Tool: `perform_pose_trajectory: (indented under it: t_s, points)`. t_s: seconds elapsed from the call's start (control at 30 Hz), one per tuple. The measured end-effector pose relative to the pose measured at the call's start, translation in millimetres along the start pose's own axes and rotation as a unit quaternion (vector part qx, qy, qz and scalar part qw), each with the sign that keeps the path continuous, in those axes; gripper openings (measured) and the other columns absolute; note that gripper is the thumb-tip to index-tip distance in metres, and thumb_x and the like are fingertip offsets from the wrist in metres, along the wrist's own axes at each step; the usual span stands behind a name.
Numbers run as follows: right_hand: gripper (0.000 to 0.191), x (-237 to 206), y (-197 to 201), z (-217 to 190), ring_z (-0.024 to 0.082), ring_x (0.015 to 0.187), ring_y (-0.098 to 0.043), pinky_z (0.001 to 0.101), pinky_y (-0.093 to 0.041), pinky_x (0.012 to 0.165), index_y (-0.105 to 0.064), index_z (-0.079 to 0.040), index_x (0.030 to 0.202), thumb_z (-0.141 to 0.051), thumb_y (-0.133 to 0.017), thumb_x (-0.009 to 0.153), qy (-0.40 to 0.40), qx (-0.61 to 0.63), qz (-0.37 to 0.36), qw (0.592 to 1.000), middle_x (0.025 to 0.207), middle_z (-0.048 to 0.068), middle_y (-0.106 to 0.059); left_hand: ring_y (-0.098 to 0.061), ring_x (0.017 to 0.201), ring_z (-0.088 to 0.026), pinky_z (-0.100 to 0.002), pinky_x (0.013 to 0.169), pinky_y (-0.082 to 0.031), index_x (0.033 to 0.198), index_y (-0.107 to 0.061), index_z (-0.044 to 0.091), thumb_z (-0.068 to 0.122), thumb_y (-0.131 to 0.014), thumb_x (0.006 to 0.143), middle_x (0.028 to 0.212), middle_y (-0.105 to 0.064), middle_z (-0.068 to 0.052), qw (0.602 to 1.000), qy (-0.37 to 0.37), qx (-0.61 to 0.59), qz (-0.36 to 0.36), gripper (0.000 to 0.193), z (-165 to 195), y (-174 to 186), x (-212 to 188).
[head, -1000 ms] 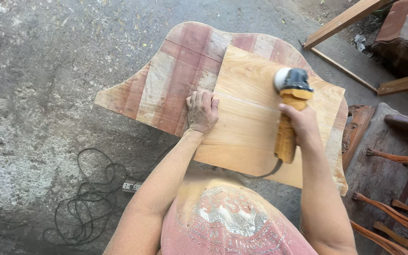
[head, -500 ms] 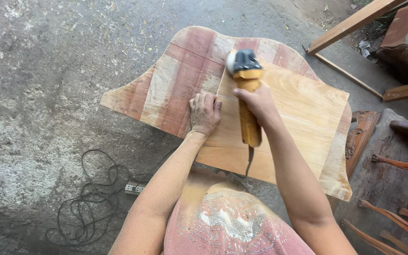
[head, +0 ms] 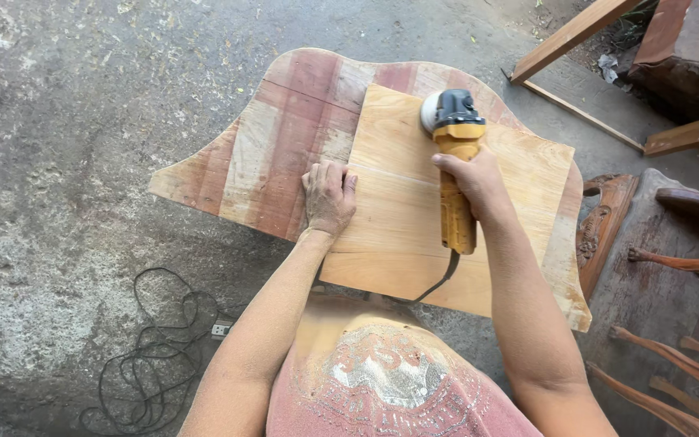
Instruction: The person places a square wooden board on a workbench and sands its surface and edges with an angle grinder fitted with a sanding disc, steadying the board with the other hand. They then set the sander aside, mark the board with a pencil, stack the sanded boards, and lift another board to continue.
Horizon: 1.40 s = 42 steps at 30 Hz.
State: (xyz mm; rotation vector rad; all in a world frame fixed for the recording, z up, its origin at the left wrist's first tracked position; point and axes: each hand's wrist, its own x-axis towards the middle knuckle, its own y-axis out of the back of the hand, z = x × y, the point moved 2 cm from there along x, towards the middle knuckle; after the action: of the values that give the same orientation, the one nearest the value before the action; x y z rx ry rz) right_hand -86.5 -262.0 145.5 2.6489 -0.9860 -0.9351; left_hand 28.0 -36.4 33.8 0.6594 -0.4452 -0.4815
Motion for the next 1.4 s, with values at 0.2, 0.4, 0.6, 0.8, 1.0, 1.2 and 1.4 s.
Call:
perform_pose_trajectory:
  t_s: [0.2,0.4,0.6,0.8,1.0,1.2,1.4]
  points:
    - [0.033,-9,49,30,0.015,0.065,-0.063,0.033,-0.055,0.057,-0.064,-0.003,0.108,-0.019,-0.078,0.082,-0.023,0.075,0.053,0.996,0.084,0.005,-0.066,-0.054,0.101,-0.03,-0.048,0.093,-0.038,0.101,-0.062,0.011,0.022,-0.068,0.096,0.099,-0.06,-0.008,1.0,-0.011,0.001,0.004,0.013,1,3,1]
    - [0.033,-21,99,60,0.018,0.063,-0.066,0.0344,-0.056,0.055,-0.063,-0.002,0.107,-0.018,-0.078,0.084,-0.065,0.099,0.114,0.986,0.082,0.006,-0.065,-0.054,0.099,-0.028,-0.047,0.093,-0.038,0.099,-0.061,0.011,0.021,-0.068,0.098,0.095,-0.058,-0.006,1.0,-0.003,-0.009,-0.022,0.012,5,1,1]
    - [0.032,-30,150,86,0.019,0.065,-0.067,0.0361,-0.058,0.055,-0.061,-0.001,0.109,-0.016,-0.077,0.086,-0.091,0.146,0.189,0.967,0.084,0.007,-0.065,-0.054,0.097,-0.027,-0.047,0.093,-0.037,0.099,-0.062,0.01,0.019,-0.071,0.096,0.095,-0.058,-0.006,1.0,-0.02,-0.008,-0.013,0.013,2,-1,2]
    - [0.035,-16,121,105,0.016,0.067,-0.068,0.0341,-0.061,0.057,-0.06,-0.007,0.104,-0.019,-0.079,0.077,-0.015,0.182,0.187,0.965,0.084,0.004,-0.067,-0.047,0.126,-0.043,-0.053,0.108,-0.03,0.135,-0.05,-0.003,0.023,-0.075,0.082,0.134,-0.051,-0.029,0.993,-0.043,0.111,0.013,0.064,49,-1,-6]
    - [0.039,-5,33,87,0.018,0.074,-0.072,0.0329,-0.058,0.064,-0.071,0.0,0.099,-0.028,-0.085,0.074,0.044,0.13,0.107,0.985,0.085,0.009,-0.075,-0.057,0.113,-0.04,-0.05,0.092,-0.048,0.159,0.011,0.008,0.031,-0.087,0.078,0.13,-0.053,-0.031,0.895,0.105,-0.19,-0.389,0.129,188,-50,-49]
    - [0.037,-8,92,102,0.021,0.074,-0.075,0.0339,-0.062,0.065,-0.07,0.001,0.097,-0.028,-0.081,0.076,-0.048,0.153,0.181,0.97,0.088,0.013,-0.076,-0.07,0.062,-0.021,-0.032,0.05,-0.061,0.157,0.027,0.016,0.015,-0.075,0.076,0.088,-0.068,-0.015,0.831,0.18,-0.233,-0.472,0.131,257,-99,-18]
    - [0.035,-5,132,120,0.02,0.072,-0.075,0.0345,-0.061,0.063,-0.071,0.001,0.092,-0.028,-0.082,0.077,-0.045,0.178,0.232,0.955,0.085,0.014,-0.076,-0.067,0.059,-0.021,-0.034,0.046,-0.057,0.156,0.026,0.016,0.014,-0.075,0.074,0.086,-0.067,-0.016,0.815,0.167,-0.221,-0.51,0.131,285,-130,-16]
